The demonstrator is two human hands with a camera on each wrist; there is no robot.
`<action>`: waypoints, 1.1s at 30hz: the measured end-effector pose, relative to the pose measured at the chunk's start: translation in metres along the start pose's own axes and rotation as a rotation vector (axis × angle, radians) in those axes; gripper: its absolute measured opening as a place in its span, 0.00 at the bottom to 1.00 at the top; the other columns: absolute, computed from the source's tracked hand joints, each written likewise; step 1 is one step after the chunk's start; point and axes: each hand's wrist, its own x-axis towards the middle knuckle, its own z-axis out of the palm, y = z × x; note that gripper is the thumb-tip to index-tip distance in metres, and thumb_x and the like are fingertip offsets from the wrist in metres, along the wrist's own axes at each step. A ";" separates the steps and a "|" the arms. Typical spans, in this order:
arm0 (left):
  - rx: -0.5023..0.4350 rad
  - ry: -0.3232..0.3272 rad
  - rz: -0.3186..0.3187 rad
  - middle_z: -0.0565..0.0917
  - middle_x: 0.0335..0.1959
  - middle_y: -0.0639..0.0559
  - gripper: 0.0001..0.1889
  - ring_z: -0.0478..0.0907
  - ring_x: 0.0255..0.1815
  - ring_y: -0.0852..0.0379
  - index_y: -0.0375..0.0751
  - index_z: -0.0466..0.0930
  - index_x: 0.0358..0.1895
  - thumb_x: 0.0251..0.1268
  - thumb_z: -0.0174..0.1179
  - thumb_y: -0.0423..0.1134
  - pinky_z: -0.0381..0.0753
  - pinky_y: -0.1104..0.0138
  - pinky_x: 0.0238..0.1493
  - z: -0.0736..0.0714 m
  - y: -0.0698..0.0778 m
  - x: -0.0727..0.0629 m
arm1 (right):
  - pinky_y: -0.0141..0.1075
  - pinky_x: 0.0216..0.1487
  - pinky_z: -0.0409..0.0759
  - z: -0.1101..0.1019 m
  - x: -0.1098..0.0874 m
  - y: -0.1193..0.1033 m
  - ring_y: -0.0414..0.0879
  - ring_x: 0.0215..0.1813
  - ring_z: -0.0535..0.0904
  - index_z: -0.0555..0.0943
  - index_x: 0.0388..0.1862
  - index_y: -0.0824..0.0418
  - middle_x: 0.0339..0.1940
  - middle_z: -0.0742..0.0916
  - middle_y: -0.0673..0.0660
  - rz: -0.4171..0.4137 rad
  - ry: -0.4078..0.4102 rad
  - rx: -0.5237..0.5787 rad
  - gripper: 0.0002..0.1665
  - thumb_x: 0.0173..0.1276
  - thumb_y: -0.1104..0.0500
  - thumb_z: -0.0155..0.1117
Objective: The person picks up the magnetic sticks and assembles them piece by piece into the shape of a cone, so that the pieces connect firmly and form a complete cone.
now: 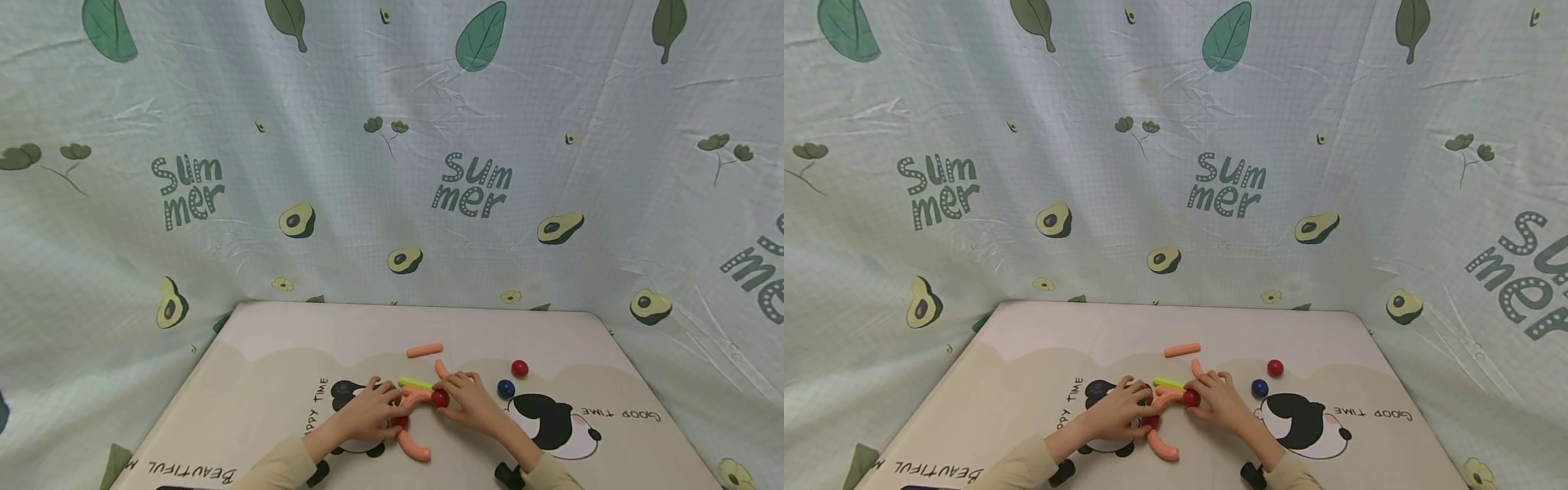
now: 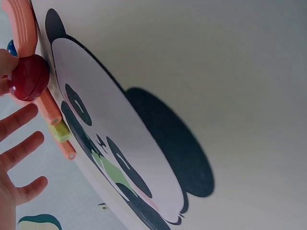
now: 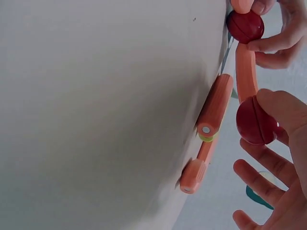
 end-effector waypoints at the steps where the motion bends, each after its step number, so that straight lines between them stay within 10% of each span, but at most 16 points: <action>1: 0.003 0.004 0.004 0.76 0.40 0.58 0.18 0.69 0.43 0.59 0.60 0.75 0.51 0.57 0.54 0.55 0.68 0.54 0.45 0.000 -0.001 -0.001 | 0.48 0.47 0.65 0.000 -0.001 0.000 0.41 0.43 0.71 0.77 0.42 0.51 0.39 0.80 0.45 0.001 -0.007 0.009 0.21 0.48 0.51 0.70; 33: 0.061 0.024 0.000 0.75 0.39 0.59 0.12 0.67 0.39 0.60 0.58 0.74 0.49 0.61 0.54 0.45 0.68 0.53 0.46 0.005 -0.013 -0.002 | 0.57 0.52 0.61 -0.008 -0.004 -0.015 0.44 0.46 0.71 0.77 0.48 0.49 0.31 0.79 0.44 0.078 -0.311 0.034 0.29 0.46 0.41 0.68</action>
